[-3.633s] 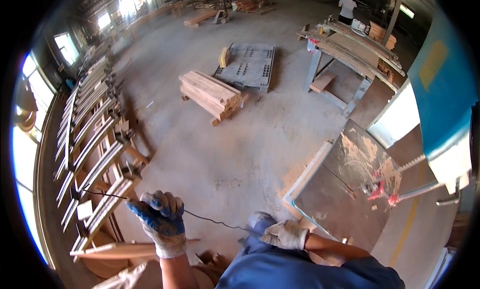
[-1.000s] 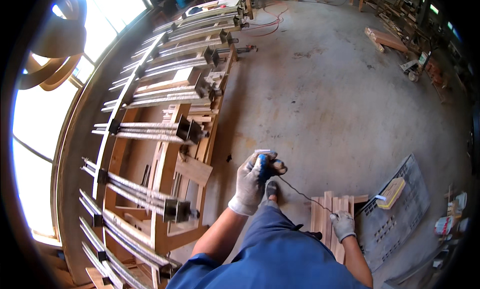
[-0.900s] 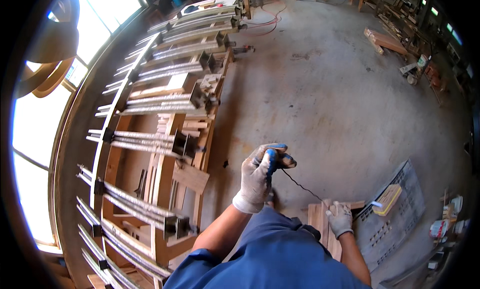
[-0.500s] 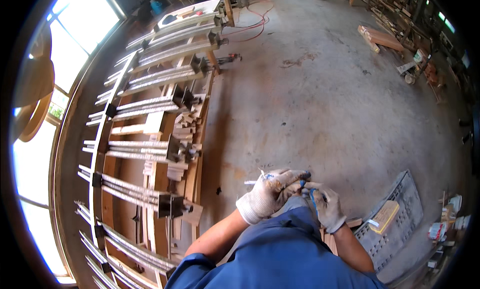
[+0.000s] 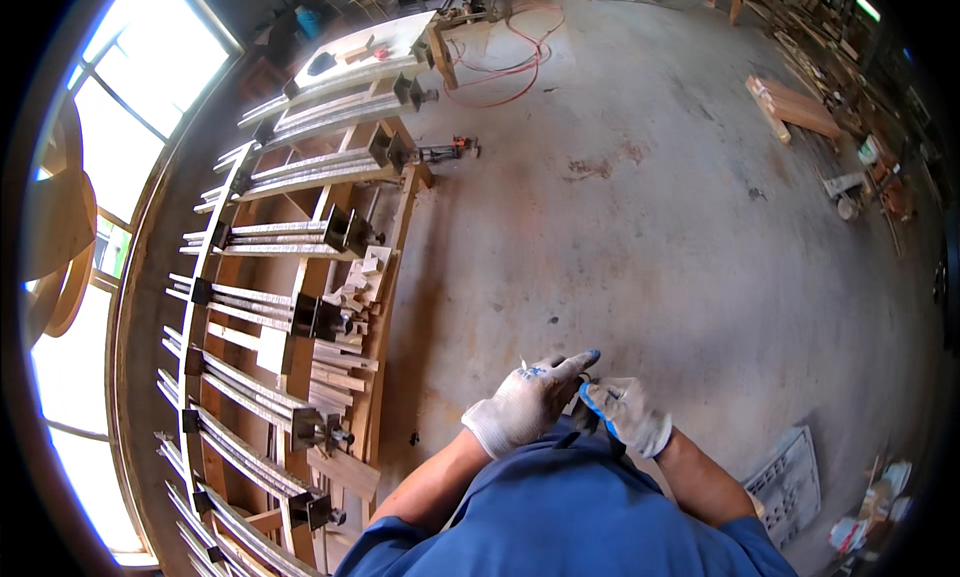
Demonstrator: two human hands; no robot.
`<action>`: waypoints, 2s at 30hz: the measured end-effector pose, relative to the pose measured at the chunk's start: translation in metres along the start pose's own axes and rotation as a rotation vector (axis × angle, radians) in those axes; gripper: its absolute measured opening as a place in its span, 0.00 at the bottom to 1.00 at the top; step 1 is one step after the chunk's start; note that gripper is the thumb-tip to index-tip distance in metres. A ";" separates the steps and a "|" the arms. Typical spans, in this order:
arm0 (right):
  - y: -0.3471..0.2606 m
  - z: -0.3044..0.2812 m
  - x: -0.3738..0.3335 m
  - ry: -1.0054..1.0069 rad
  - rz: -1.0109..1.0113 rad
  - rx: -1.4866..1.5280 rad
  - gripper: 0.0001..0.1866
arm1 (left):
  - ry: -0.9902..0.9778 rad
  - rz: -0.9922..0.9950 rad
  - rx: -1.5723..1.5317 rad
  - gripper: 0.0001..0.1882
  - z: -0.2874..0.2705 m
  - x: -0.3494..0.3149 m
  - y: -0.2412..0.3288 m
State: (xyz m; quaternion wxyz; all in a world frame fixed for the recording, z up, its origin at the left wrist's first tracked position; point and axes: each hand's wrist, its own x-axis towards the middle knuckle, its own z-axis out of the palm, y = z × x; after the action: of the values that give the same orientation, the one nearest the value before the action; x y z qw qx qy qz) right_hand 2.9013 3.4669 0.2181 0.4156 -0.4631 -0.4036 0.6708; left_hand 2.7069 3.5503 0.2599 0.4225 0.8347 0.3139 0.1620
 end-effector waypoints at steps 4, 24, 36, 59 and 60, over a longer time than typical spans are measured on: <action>-0.027 -0.042 0.069 0.020 -0.015 0.015 0.22 | 0.090 0.038 -0.085 0.24 -0.017 0.067 -0.037; -0.195 -0.220 0.365 0.187 0.124 0.244 0.21 | 0.017 0.124 -0.059 0.21 -0.176 0.402 -0.179; -0.253 -0.413 0.538 -0.430 0.305 0.605 0.24 | 0.154 0.058 -0.100 0.19 -0.198 0.589 -0.198; -0.410 -0.549 0.768 -0.292 0.493 0.161 0.26 | -0.086 0.089 -0.538 0.15 -0.314 0.868 -0.302; -0.415 -0.547 0.781 -0.270 0.509 0.167 0.26 | -0.100 0.093 -0.556 0.14 -0.326 0.877 -0.310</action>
State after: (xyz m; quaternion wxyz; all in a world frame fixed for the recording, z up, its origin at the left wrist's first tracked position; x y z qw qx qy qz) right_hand 3.3251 4.4161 0.2447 0.2134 -0.4200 -0.2697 0.8398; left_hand 3.0711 4.4650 0.2067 0.6424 0.7072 0.1973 0.2197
